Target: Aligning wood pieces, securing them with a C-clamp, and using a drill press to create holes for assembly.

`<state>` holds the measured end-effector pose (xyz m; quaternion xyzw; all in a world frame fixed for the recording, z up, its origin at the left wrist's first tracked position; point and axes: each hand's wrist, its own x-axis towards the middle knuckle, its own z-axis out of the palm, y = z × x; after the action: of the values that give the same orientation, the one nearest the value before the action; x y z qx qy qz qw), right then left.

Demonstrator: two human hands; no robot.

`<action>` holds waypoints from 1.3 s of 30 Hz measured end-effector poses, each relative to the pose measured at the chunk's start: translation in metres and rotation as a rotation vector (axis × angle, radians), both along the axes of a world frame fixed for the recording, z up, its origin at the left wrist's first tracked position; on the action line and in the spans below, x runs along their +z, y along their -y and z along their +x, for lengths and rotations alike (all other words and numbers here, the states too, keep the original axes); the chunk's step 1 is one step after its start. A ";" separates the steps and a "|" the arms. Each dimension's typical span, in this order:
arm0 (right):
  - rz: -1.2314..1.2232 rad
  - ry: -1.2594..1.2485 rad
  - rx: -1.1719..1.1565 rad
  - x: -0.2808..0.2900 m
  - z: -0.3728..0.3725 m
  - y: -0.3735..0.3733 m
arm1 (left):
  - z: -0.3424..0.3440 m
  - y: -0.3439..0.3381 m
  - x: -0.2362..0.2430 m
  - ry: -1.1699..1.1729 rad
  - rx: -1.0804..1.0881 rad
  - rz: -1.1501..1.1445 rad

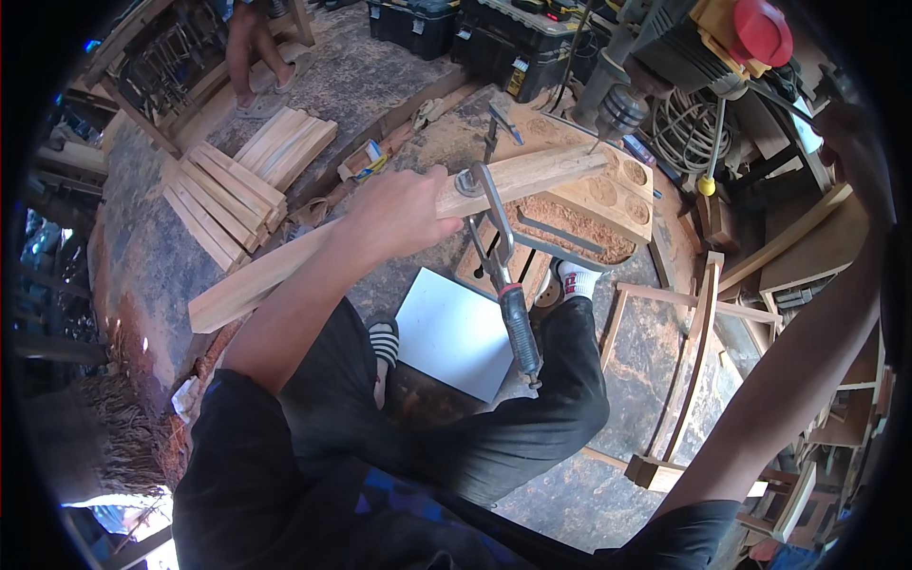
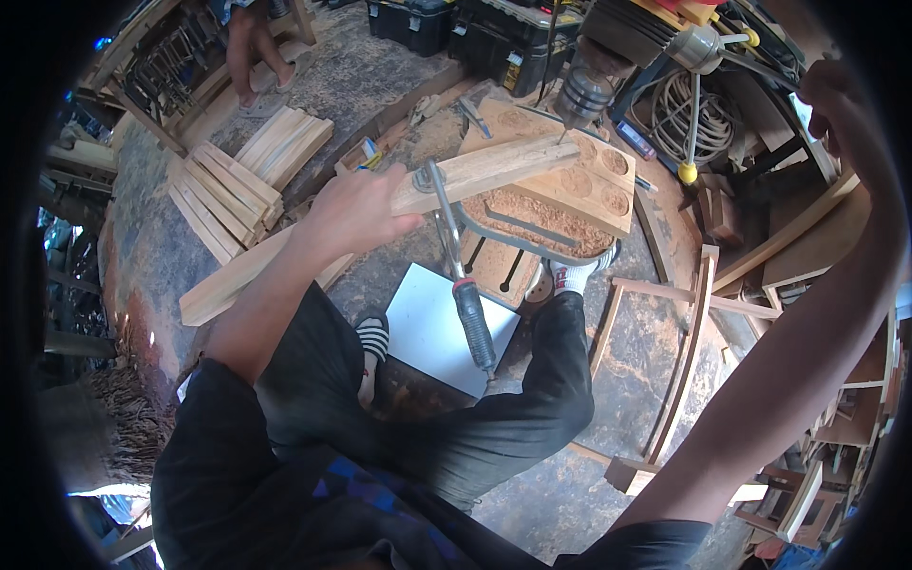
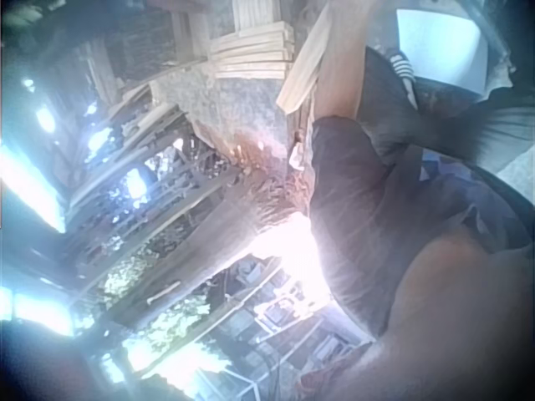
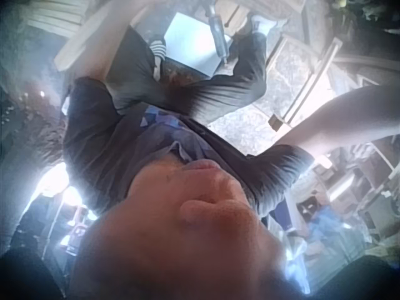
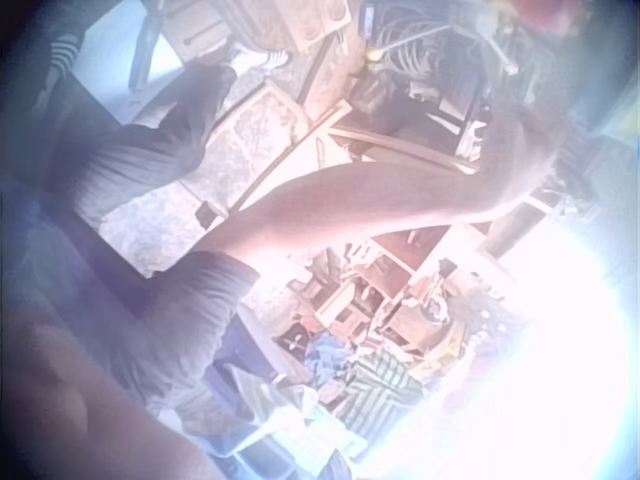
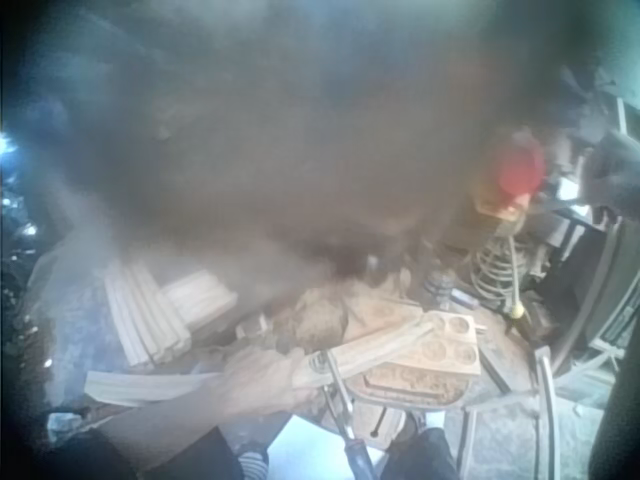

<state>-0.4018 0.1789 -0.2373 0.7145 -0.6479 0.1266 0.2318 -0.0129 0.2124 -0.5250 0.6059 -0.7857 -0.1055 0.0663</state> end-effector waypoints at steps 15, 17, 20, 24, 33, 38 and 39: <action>0.086 0.674 -0.048 -0.120 0.017 -0.021 | 0.002 0.001 -0.003 0.001 -0.012 -0.017; 0.090 0.771 -0.042 -0.135 0.019 -0.023 | 0.002 0.002 -0.003 0.002 -0.016 -0.015; 0.037 0.876 -0.011 -0.155 0.022 -0.020 | 0.002 0.002 -0.004 0.011 -0.016 -0.020; -0.033 0.948 0.018 -0.183 0.027 -0.013 | 0.002 0.003 -0.003 0.000 -0.016 -0.021; -0.065 1.360 0.140 -0.224 0.019 0.019 | 0.001 0.002 0.000 0.005 0.001 0.020; -0.034 1.410 0.183 -0.240 0.011 0.039 | 0.003 0.002 -0.003 -0.009 -0.006 0.004; -0.019 1.429 0.176 -0.243 0.009 0.043 | 0.003 0.003 -0.003 -0.013 -0.014 -0.002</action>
<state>-0.3927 0.1359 -0.4801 0.5046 -0.5802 0.5870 -0.2534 -0.0098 0.2096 -0.5282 0.5994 -0.7898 -0.1090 0.0713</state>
